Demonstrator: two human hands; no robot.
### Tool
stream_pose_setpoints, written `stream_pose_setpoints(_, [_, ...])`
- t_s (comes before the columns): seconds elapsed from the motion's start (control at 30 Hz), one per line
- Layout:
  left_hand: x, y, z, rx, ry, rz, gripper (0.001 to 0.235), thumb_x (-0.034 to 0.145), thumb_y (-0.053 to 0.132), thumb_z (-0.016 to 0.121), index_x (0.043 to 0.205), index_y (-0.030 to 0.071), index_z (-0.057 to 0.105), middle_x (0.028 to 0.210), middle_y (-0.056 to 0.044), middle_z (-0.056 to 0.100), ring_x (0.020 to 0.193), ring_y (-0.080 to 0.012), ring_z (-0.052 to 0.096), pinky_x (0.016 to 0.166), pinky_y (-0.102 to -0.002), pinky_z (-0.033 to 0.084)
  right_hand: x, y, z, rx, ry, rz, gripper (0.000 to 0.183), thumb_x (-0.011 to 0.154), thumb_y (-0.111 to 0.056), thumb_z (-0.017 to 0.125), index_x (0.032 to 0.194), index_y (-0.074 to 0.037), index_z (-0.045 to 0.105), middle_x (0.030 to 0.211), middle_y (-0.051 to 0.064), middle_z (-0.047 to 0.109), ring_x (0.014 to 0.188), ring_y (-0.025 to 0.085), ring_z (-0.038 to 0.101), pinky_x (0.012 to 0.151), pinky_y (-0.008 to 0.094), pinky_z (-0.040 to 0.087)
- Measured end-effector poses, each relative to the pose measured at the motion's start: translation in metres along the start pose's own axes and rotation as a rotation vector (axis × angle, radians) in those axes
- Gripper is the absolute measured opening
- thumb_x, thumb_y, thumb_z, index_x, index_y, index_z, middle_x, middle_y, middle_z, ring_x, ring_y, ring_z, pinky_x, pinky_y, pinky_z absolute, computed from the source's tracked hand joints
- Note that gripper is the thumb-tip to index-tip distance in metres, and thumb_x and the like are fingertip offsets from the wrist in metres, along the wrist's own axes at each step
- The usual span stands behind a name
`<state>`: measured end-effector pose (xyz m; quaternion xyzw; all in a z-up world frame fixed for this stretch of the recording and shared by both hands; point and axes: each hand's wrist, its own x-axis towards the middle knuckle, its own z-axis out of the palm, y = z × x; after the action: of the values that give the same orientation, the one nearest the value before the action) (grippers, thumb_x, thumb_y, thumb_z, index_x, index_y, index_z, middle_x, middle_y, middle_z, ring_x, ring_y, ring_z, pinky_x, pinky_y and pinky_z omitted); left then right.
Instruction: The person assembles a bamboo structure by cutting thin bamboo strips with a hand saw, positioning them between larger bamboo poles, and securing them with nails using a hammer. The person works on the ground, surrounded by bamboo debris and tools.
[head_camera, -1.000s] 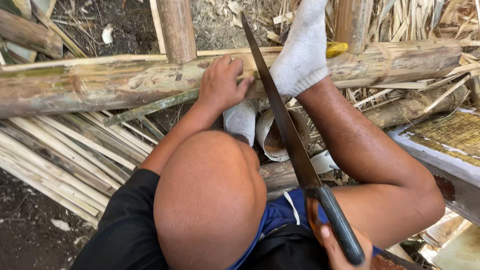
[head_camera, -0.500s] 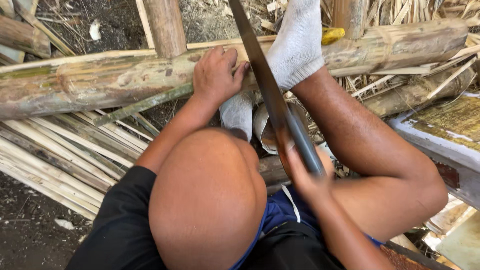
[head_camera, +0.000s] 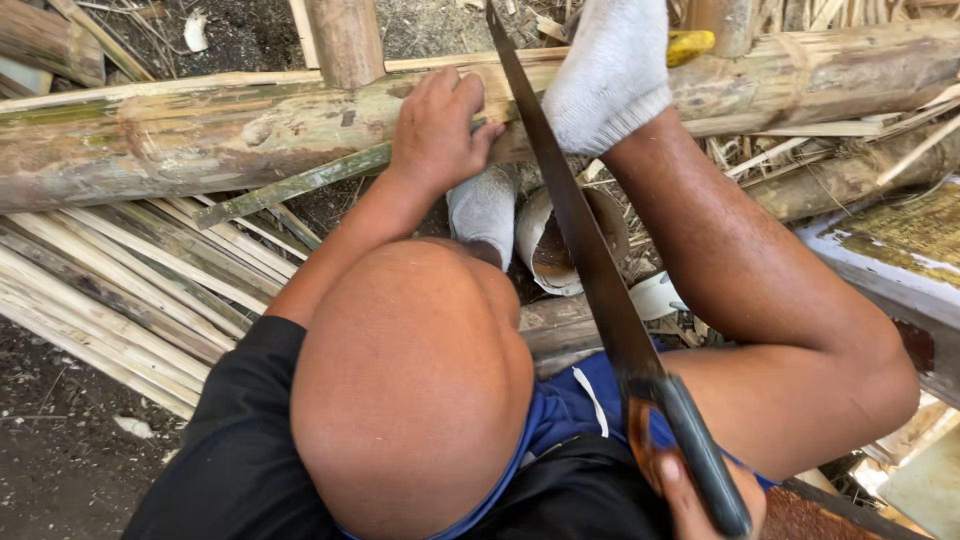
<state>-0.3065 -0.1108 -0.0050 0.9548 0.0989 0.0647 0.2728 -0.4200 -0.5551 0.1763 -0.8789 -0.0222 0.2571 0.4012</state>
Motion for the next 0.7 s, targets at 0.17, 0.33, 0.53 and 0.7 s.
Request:
stream_pose_setpoints(0.17, [-0.001,0.002,0.002,-0.019,0.105,0.062,0.037,0.085,0.025,0.084,0.100,0.006,0.057,0.096,-0.016,0.056,0.096,-0.0340,0.060,0.083,-0.048,0.050,0.199,-0.047,0.128,0.464,-0.082,-0.223,0.027,0.099,-0.019,0.074,0.084,-0.002,0.060,0.066,0.000,0.056,0.057,0.012,0.052,0.051,0.029,0.042])
stream_pose_setpoints(0.33, [0.002,0.006,-0.004,-0.033,0.141,0.068,0.037,0.081,0.025,0.086,0.096,0.006,0.058,0.097,-0.016,0.057,0.097,-0.0361,0.060,0.082,-0.049,0.049,0.170,-0.059,0.108,0.241,0.022,-0.388,0.024,0.103,-0.015,0.073,0.086,-0.002,0.061,0.072,0.000,0.056,0.063,0.010,0.051,0.057,0.026,0.042])
stream_pose_setpoints(0.53, [0.000,-0.004,0.004,-0.074,0.098,0.036,0.037,0.086,0.025,0.087,0.095,0.006,0.056,0.096,-0.015,0.056,0.095,-0.0351,0.059,0.080,-0.050,0.049,0.025,-0.022,0.011,0.058,0.015,-0.104,0.027,0.104,-0.015,0.073,0.086,0.001,0.060,0.073,0.001,0.057,0.064,0.010,0.050,0.058,0.027,0.041])
stream_pose_setpoints(0.7, [-0.001,-0.006,0.006,-0.051,0.178,0.137,0.038,0.082,0.025,0.086,0.095,0.006,0.056,0.096,-0.016,0.055,0.096,-0.0365,0.058,0.081,-0.050,0.048,0.169,-0.050,0.111,0.157,0.008,-0.358,0.030,0.105,-0.015,0.073,0.086,0.003,0.060,0.073,0.002,0.057,0.064,0.011,0.050,0.059,0.027,0.041])
